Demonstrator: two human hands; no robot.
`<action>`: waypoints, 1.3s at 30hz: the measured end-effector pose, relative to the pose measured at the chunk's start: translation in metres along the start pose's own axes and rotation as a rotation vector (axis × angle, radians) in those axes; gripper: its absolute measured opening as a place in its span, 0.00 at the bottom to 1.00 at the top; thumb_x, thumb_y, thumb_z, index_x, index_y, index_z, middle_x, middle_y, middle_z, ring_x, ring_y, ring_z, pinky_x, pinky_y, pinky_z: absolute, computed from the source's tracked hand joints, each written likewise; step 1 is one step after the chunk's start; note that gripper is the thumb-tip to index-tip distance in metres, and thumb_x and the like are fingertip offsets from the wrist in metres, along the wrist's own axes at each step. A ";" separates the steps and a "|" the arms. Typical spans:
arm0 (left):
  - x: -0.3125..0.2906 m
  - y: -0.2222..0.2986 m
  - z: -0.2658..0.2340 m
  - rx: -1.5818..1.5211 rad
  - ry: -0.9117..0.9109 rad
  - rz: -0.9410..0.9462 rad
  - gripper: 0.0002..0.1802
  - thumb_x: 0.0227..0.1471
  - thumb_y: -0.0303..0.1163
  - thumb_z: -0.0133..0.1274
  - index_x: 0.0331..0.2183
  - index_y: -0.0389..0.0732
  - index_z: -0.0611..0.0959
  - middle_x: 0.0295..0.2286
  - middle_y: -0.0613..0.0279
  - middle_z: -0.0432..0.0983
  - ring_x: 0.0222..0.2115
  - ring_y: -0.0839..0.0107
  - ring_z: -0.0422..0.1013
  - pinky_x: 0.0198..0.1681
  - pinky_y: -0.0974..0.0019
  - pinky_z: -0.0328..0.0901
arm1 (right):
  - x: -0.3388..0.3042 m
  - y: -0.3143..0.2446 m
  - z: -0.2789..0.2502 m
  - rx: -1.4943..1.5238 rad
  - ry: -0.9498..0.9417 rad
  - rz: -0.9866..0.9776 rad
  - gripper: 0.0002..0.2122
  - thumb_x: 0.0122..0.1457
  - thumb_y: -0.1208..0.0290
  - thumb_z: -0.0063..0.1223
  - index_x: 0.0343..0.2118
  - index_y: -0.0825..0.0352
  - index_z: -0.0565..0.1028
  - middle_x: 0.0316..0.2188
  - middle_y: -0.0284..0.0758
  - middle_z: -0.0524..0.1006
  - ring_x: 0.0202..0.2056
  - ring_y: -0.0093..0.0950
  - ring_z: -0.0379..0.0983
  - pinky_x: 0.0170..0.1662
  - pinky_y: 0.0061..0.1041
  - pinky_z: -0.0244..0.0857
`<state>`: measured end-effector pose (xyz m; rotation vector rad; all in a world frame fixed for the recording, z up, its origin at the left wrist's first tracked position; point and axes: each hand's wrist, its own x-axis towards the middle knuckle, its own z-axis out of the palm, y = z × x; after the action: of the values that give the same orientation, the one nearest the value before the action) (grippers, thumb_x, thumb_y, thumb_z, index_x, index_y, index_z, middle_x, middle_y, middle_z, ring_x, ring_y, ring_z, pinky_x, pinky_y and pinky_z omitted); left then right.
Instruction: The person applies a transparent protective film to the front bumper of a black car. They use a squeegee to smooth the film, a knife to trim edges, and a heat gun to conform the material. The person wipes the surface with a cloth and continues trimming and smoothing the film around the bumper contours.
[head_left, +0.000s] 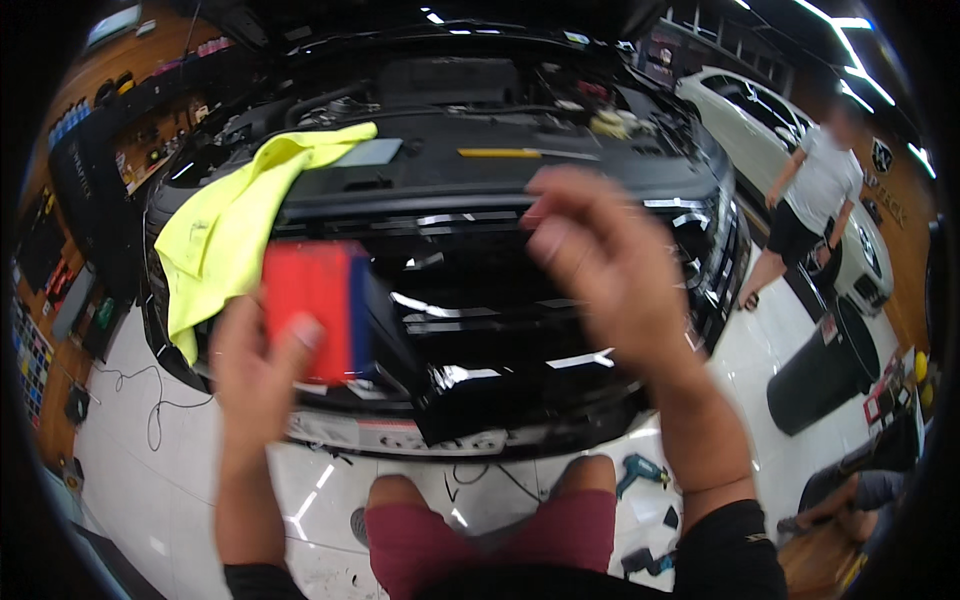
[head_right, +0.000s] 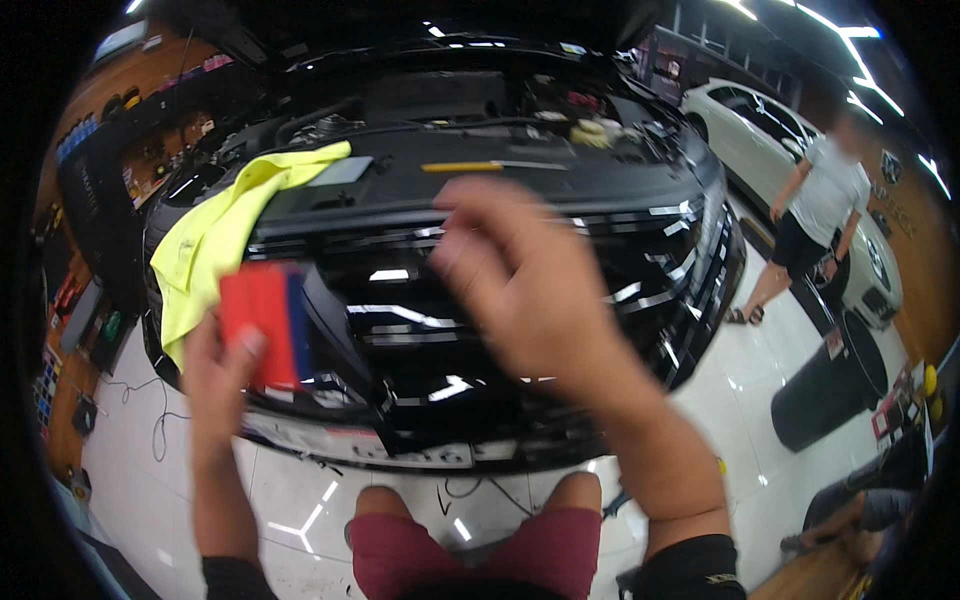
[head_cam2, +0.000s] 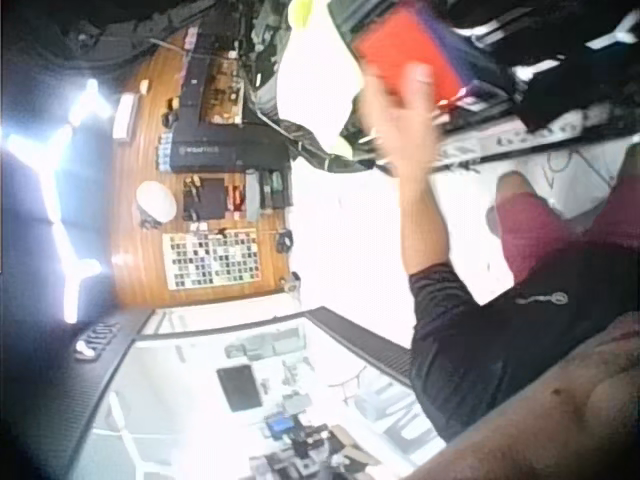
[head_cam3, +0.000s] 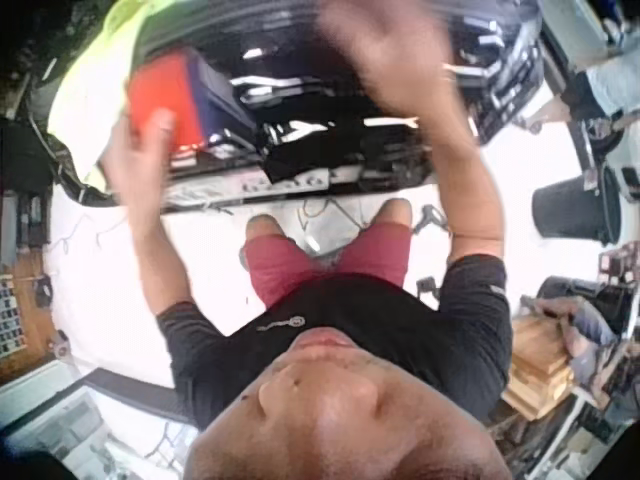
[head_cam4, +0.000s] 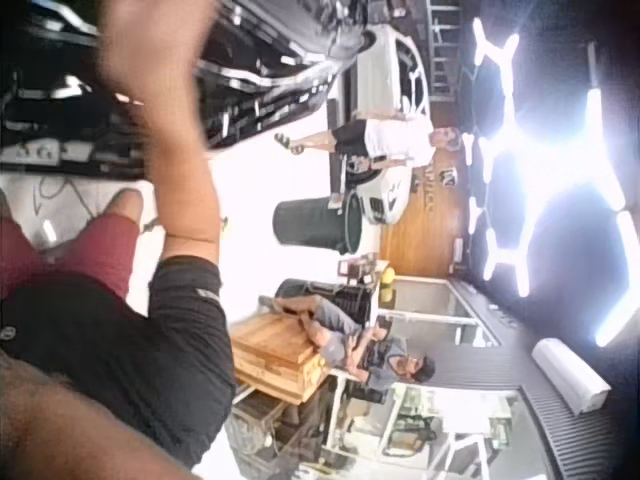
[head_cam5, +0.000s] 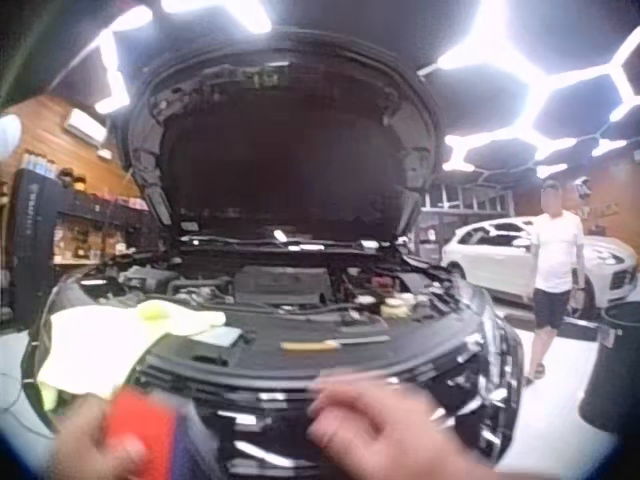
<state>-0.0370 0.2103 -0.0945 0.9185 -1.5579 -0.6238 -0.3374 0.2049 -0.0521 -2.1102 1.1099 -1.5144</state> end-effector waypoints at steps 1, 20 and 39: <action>0.038 0.002 -0.019 0.054 0.073 -0.013 0.27 0.57 0.33 0.58 0.54 0.30 0.72 0.45 0.52 0.76 0.43 0.71 0.73 0.48 0.66 0.69 | 0.038 0.013 -0.010 -0.054 0.060 -0.013 0.15 0.62 0.71 0.54 0.51 0.68 0.74 0.39 0.35 0.77 0.40 0.22 0.74 0.46 0.23 0.68; 0.273 -0.131 -0.096 0.479 -0.340 0.047 0.24 0.61 0.30 0.48 0.55 0.27 0.72 0.48 0.35 0.73 0.50 0.43 0.71 0.55 0.56 0.64 | 0.135 0.146 -0.083 -1.081 -0.162 0.578 0.20 0.53 0.73 0.50 0.51 0.63 0.77 0.50 0.44 0.76 0.53 0.42 0.72 0.55 0.38 0.68; 0.275 0.002 0.053 0.451 -1.189 0.735 0.19 0.55 0.24 0.54 0.49 0.37 0.79 0.49 0.47 0.70 0.52 0.48 0.66 0.55 0.54 0.61 | -0.060 -0.056 -0.070 -0.308 1.119 0.829 0.17 0.63 0.73 0.44 0.54 0.71 0.68 0.29 0.34 0.76 0.25 0.20 0.71 0.31 0.23 0.67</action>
<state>-0.0974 -0.0221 0.0505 0.1266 -2.9780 -0.2404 -0.3864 0.2987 -0.0282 -0.5001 2.2675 -2.0645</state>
